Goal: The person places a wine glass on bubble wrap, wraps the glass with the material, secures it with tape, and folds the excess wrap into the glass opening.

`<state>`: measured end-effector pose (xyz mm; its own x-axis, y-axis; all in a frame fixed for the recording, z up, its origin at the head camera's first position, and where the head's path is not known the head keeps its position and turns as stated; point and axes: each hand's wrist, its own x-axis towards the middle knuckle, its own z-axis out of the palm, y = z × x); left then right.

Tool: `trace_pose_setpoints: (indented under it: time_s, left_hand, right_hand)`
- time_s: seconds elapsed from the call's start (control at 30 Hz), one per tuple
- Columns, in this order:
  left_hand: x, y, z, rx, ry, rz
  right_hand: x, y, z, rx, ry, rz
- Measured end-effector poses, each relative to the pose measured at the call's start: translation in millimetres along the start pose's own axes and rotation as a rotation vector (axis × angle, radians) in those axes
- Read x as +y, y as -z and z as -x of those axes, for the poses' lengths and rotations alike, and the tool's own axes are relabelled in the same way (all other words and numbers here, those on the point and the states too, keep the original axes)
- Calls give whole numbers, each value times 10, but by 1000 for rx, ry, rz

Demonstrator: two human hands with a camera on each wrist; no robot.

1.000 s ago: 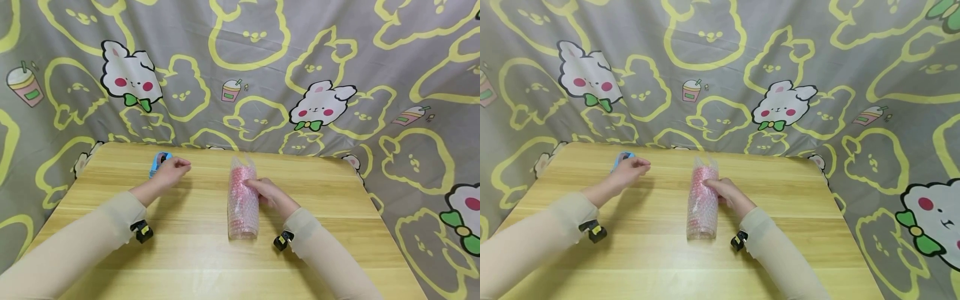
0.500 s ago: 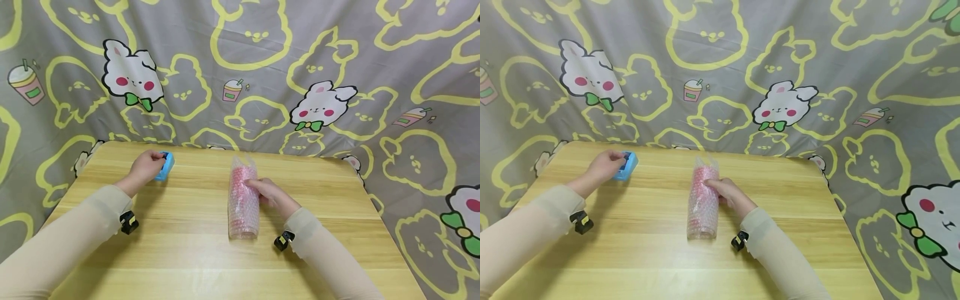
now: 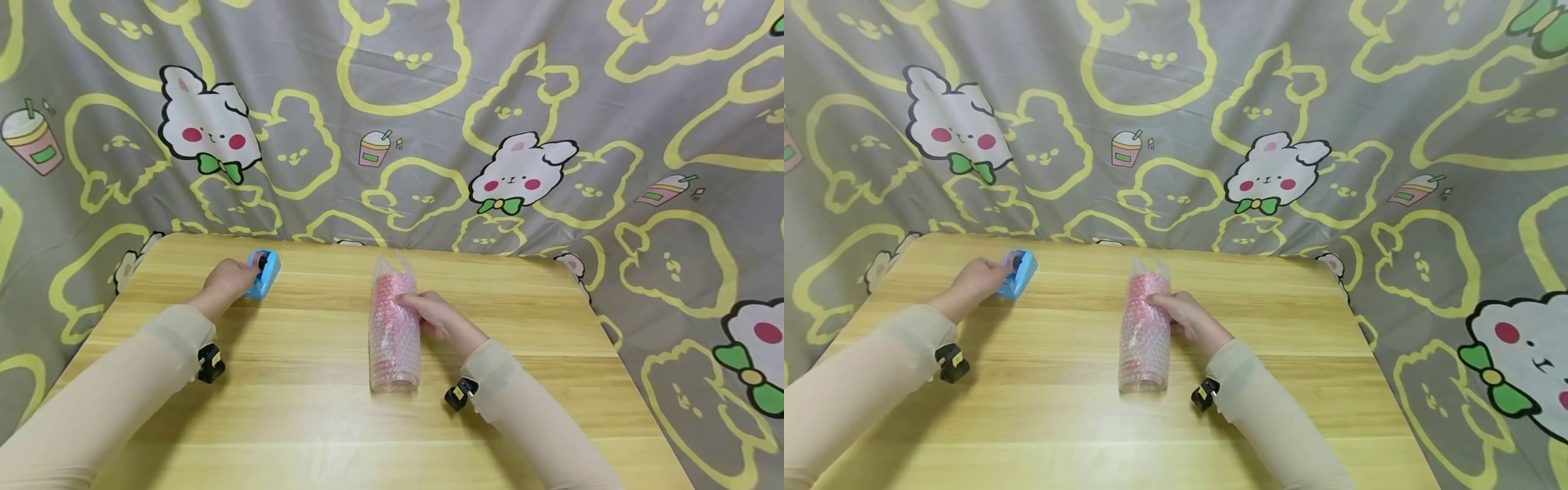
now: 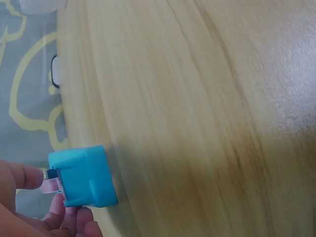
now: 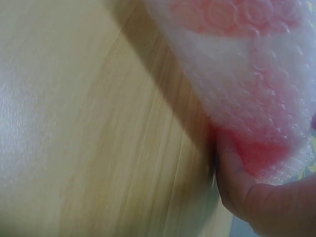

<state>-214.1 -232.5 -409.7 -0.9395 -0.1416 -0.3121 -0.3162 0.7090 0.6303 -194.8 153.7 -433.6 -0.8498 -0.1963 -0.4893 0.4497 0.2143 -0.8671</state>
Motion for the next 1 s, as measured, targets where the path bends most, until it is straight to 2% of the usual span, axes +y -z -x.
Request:
trace_pose_setpoints:
  time_s: [0.23, 0.37, 0.57, 0.7, 0.8, 0.9, 1.0]
  left_hand:
    - [-16, 40, -40, -33, 17, -67]
    - [-44, 65, -79, -82, 37, -11]
    - [-25, 118, -133, -155, 116, 73]
    - [-18, 136, -185, -168, 149, 83]
    - [1, 172, -215, -183, 155, 67]
    - [22, 229, -227, -238, 151, 56]
    - [39, 266, -222, -306, 149, 111]
  right_hand:
    - [4, -16, 0, -4, -4, -16]
    - [7, -23, -2, -3, -2, -22]
    - [3, -19, 0, 8, -1, -14]
    - [0, -18, 2, 9, -3, -9]
    - [-4, -19, 5, 9, -4, -9]
    - [-2, -20, 4, 8, -3, -11]
    - [-1, -19, 0, 7, -6, -13]
